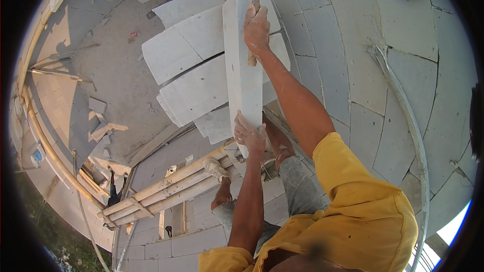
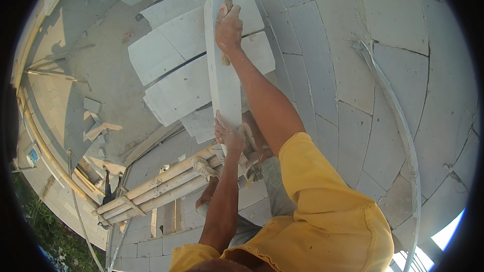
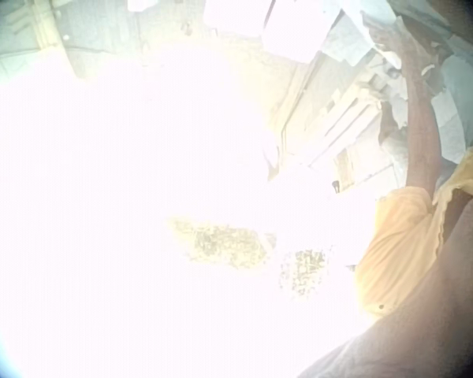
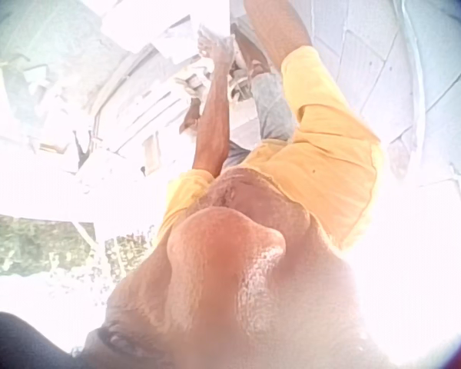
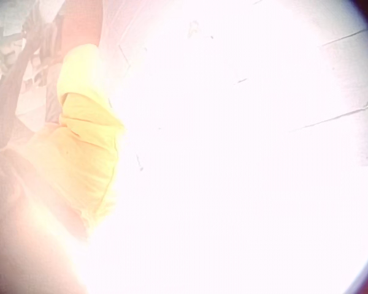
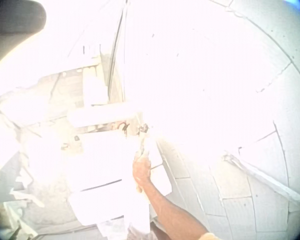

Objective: The person is trimming and applying mortar to lightweight concrete blocks to build a wall on a construction site.

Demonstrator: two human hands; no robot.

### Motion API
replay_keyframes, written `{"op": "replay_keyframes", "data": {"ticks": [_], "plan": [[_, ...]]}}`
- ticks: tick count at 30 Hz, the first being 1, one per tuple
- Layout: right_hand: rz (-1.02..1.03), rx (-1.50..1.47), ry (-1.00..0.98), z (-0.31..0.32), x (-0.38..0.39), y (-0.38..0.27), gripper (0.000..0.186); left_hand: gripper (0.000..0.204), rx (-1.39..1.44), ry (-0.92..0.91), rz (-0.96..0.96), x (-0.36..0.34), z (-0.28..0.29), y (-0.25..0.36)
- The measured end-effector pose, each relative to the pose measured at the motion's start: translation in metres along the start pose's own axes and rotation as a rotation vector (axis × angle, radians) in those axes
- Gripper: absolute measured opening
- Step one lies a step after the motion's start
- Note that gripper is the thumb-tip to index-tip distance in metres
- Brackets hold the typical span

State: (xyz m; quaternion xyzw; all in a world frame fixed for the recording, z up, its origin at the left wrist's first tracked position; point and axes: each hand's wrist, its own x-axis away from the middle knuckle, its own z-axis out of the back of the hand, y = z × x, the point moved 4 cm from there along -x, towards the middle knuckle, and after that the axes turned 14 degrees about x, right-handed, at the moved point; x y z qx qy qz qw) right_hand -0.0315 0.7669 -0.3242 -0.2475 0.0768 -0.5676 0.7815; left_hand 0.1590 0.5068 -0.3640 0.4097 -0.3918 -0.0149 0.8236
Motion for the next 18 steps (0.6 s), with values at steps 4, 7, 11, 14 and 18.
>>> {"op": "replay_keyframes", "data": {"ticks": [4, 7, 11, 14, 18], "plan": [[0.062, 0.018, -0.001, -0.005, -0.014, 0.015, 0.037, 0.103, 0.014, 0.004, -0.040, -0.001, 0.003, 0.001], [0.159, -0.041, 0.003, -0.012, -0.039, 0.025, 0.038, 0.103, -0.009, 0.010, -0.069, -0.006, 0.000, 0.021], [0.136, -0.052, -0.056, -0.018, -0.039, 0.025, 0.043, 0.104, -0.142, 0.021, -0.074, -0.025, 0.014, 0.052], [0.099, -0.246, -0.061, -0.029, -0.043, 0.032, 0.045, 0.106, -0.013, -0.023, -0.179, -0.064, 0.008, 0.080], [0.064, -0.164, -0.048, -0.017, -0.027, 0.021, 0.046, 0.107, -0.051, -0.046, -0.038, -0.069, 0.007, 0.079]]}}
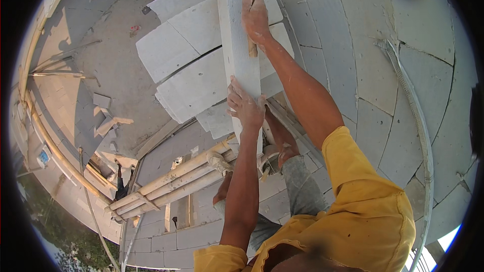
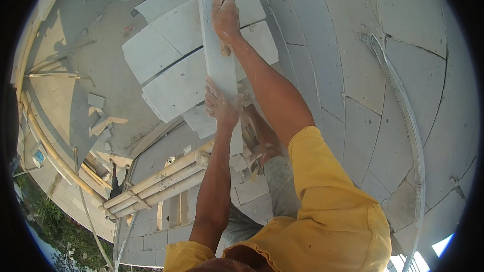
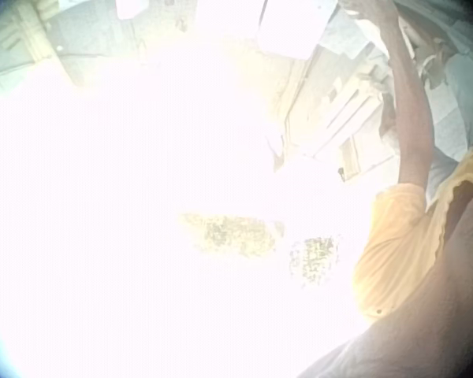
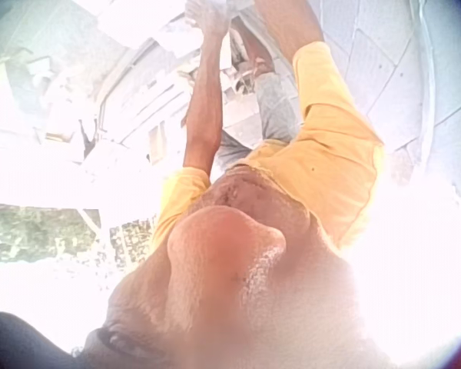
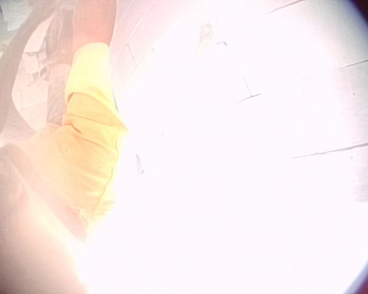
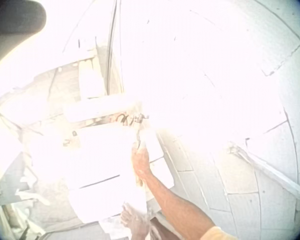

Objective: The person is trimming and applying mortar to lightweight concrete blocks to build a wall on a construction site.

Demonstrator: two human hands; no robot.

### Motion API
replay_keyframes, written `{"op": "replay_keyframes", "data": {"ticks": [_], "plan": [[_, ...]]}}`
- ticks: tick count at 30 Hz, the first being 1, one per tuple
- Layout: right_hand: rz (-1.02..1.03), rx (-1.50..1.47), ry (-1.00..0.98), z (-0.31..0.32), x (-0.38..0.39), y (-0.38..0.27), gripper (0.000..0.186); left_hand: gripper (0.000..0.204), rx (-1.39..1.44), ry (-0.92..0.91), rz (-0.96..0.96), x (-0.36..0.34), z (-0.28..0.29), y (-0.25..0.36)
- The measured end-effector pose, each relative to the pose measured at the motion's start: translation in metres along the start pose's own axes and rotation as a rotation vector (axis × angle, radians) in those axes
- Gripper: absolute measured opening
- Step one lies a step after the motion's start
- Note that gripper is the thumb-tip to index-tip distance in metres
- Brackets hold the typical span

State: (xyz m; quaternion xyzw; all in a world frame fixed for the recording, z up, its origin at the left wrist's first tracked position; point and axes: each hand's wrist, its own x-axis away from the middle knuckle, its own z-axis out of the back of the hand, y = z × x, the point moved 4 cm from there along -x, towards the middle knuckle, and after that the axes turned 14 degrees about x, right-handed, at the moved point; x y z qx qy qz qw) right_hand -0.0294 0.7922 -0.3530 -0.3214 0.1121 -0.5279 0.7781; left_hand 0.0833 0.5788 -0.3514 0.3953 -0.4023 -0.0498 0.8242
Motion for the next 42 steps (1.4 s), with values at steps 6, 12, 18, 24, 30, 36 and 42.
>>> {"op": "replay_keyframes", "data": {"ticks": [6, 12, 18, 24, 30, 36, 42], "plan": [[-0.080, 0.096, -0.014, 0.003, 0.008, -0.009, 0.045, 0.111, -0.005, -0.060, 0.088, -0.005, -0.005, 0.001], [-0.126, 0.242, -0.107, 0.021, 0.067, 0.015, 0.039, 0.112, -0.029, -0.092, 0.123, -0.008, -0.007, -0.006], [-0.038, 0.190, -0.148, 0.038, 0.118, 0.048, 0.039, 0.115, -0.014, -0.085, 0.100, -0.010, -0.008, -0.011], [-0.040, 0.072, -0.036, 0.043, 0.018, 0.011, 0.040, 0.116, -0.017, -0.080, 0.111, -0.007, -0.007, 0.001], [-0.010, 0.152, -0.030, 0.028, 0.002, -0.002, 0.041, 0.117, -0.053, -0.066, 0.108, -0.008, -0.006, -0.009], [-0.022, 0.115, -0.037, 0.019, -0.006, -0.003, 0.044, 0.115, -0.021, -0.091, 0.120, -0.006, -0.007, -0.006], [-0.037, 0.176, -0.037, 0.014, -0.004, -0.010, 0.045, 0.116, -0.031, -0.091, 0.140, -0.006, -0.008, -0.007]]}}
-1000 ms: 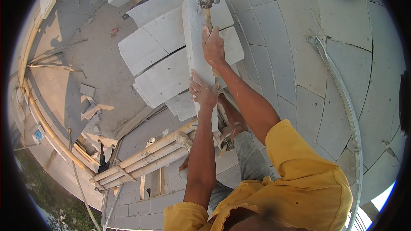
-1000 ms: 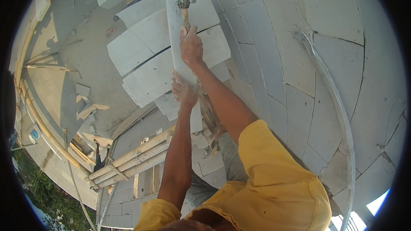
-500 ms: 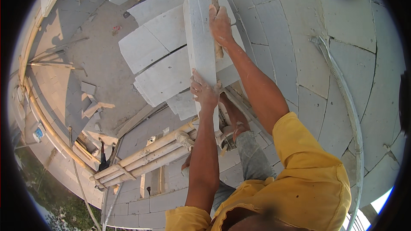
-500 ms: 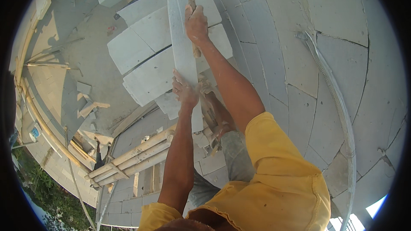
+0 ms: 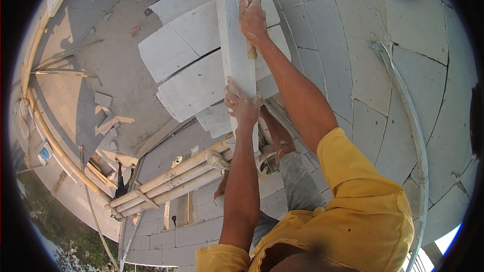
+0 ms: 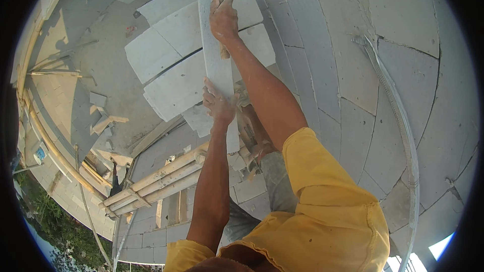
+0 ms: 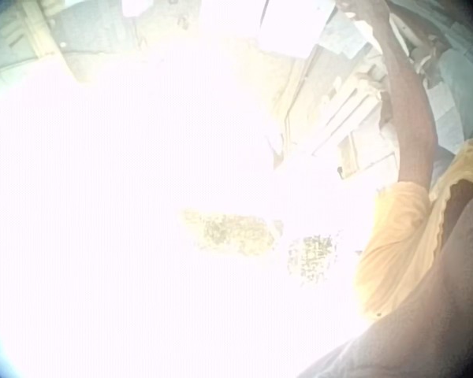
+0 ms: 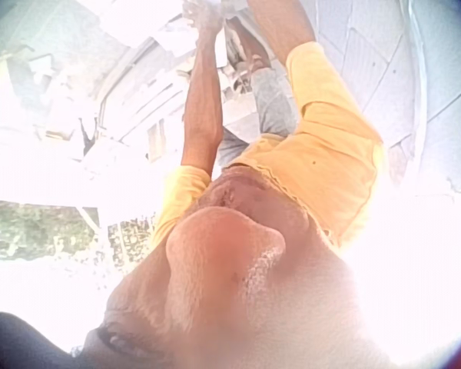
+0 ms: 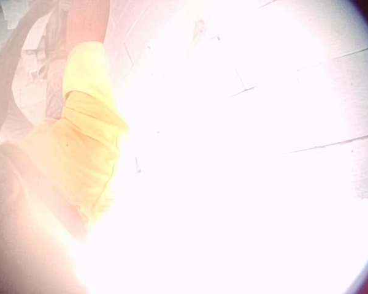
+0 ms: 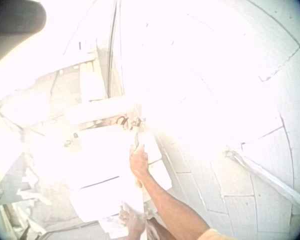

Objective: The person is trimming and applying mortar to lightweight concrete blocks to build a wall on a construction site.

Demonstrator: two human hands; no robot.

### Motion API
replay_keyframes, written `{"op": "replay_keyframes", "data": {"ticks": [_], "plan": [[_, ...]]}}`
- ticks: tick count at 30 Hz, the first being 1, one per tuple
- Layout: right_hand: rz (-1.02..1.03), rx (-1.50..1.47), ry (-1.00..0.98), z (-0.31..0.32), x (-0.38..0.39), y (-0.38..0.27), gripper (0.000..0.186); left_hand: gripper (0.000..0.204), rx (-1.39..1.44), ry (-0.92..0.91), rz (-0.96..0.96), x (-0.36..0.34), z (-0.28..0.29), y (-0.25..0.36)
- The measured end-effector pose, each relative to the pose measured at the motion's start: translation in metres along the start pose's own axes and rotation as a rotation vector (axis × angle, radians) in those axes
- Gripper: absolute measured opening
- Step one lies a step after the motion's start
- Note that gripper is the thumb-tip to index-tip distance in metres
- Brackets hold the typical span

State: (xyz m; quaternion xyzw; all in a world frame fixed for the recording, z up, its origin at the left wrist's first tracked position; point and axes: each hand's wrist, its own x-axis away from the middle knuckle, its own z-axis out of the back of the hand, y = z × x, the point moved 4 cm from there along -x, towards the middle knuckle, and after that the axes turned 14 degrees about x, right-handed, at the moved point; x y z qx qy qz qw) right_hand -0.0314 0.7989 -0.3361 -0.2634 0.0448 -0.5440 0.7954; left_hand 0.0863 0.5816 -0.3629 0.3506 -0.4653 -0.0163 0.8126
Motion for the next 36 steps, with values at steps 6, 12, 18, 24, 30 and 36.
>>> {"op": "replay_keyframes", "data": {"ticks": [6, 12, 18, 24, 30, 36], "plan": [[0.000, 0.122, -0.010, 0.000, 0.027, 0.001, 0.042, 0.115, 0.002, 0.025, 0.027, -0.003, 0.000, 0.003], [-0.133, 0.123, -0.102, -0.003, 0.111, 0.031, 0.039, 0.114, 0.041, 0.024, 0.019, -0.005, 0.000, -0.004], [-0.045, -0.051, -0.012, 0.023, 0.071, 0.030, 0.040, 0.115, -0.013, -0.007, 0.016, -0.003, -0.001, 0.001], [0.012, 0.065, -0.030, 0.014, 0.011, 0.014, 0.041, 0.114, -0.004, -0.012, 0.018, -0.002, -0.003, -0.002], [0.038, 0.047, -0.003, 0.005, 0.003, 0.001, 0.040, 0.113, -0.007, -0.012, 0.021, 0.000, -0.001, 0.001], [0.028, 0.071, -0.003, -0.004, 0.001, -0.001, 0.042, 0.119, -0.027, 0.022, 0.010, -0.003, -0.001, -0.005]]}}
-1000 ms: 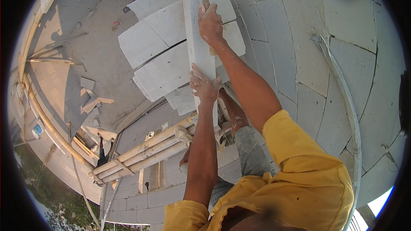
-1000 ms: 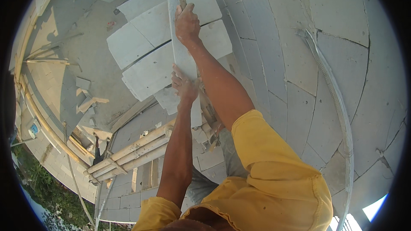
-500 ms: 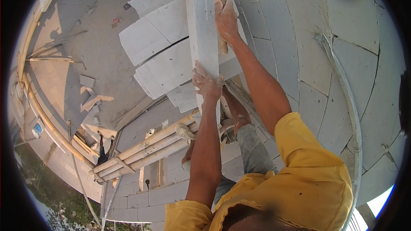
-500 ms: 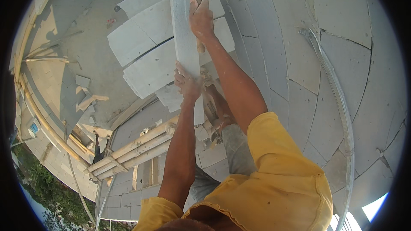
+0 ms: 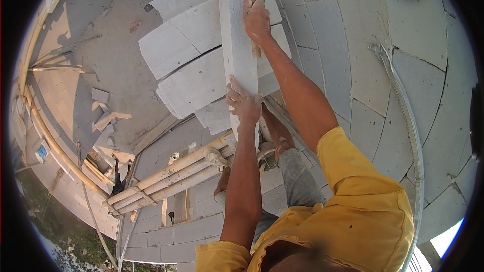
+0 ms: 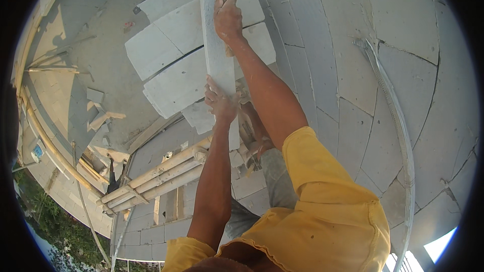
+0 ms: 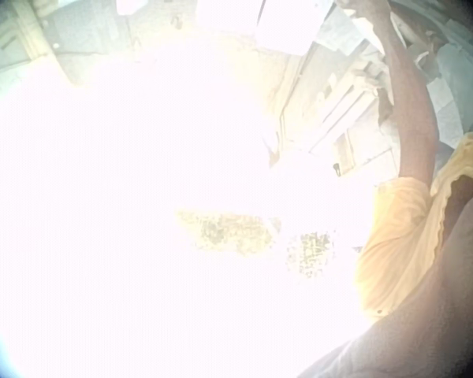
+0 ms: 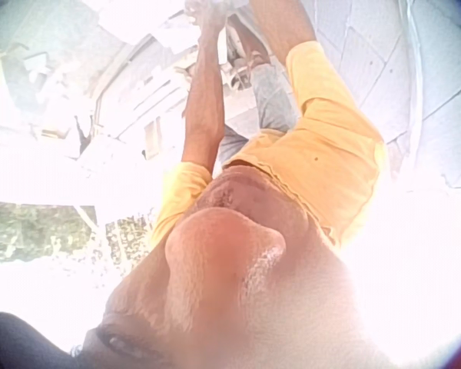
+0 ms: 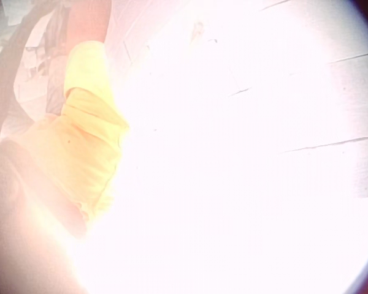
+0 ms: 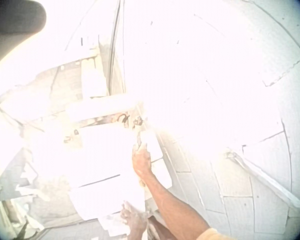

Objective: The person is trimming and applying mortar to lightweight concrete blocks to build a wall on a construction site.

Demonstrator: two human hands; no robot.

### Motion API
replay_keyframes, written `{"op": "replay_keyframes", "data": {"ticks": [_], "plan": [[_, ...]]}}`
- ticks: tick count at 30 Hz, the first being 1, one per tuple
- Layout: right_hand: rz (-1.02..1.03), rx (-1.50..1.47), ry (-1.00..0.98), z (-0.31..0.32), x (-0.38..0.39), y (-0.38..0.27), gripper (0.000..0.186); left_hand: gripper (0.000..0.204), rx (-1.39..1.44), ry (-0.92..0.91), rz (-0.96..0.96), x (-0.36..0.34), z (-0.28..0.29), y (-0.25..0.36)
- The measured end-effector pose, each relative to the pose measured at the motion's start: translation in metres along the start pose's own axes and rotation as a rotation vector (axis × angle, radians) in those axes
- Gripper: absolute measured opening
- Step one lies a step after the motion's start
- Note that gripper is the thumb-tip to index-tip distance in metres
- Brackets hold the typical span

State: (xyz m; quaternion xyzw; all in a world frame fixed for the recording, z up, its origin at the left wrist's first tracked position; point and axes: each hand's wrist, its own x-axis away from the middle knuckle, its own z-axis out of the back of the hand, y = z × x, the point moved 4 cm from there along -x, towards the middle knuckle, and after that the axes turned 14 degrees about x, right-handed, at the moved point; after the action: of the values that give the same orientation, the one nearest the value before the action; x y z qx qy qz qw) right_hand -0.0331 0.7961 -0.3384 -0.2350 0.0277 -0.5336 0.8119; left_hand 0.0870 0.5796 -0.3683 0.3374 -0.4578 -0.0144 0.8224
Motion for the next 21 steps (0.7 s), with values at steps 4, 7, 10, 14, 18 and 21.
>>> {"op": "replay_keyframes", "data": {"ticks": [4, 7, 10, 14, 18, 21], "plan": [[-0.002, 0.067, 0.026, -0.006, -0.007, -0.004, 0.043, 0.116, 0.015, -0.014, 0.002, 0.003, 0.002, 0.009], [-0.035, 0.109, 0.054, -0.012, -0.005, -0.002, 0.044, 0.114, 0.006, -0.036, 0.032, 0.005, -0.002, 0.011], [-0.037, -0.030, 0.047, -0.016, -0.001, 0.006, 0.044, 0.114, -0.002, -0.030, 0.036, -0.001, 0.001, 0.009], [-0.051, -0.239, 0.123, -0.006, 0.012, 0.006, 0.045, 0.114, 0.004, -0.029, 0.038, 0.004, 0.004, 0.009], [0.024, -0.069, 0.133, -0.007, 0.011, 0.003, 0.038, 0.115, 0.004, -0.020, 0.034, 0.002, 0.000, 0.007], [0.028, -0.043, 0.121, -0.010, 0.011, 0.004, 0.038, 0.114, 0.027, -0.018, 0.023, 0.002, 0.001, 0.006]]}}
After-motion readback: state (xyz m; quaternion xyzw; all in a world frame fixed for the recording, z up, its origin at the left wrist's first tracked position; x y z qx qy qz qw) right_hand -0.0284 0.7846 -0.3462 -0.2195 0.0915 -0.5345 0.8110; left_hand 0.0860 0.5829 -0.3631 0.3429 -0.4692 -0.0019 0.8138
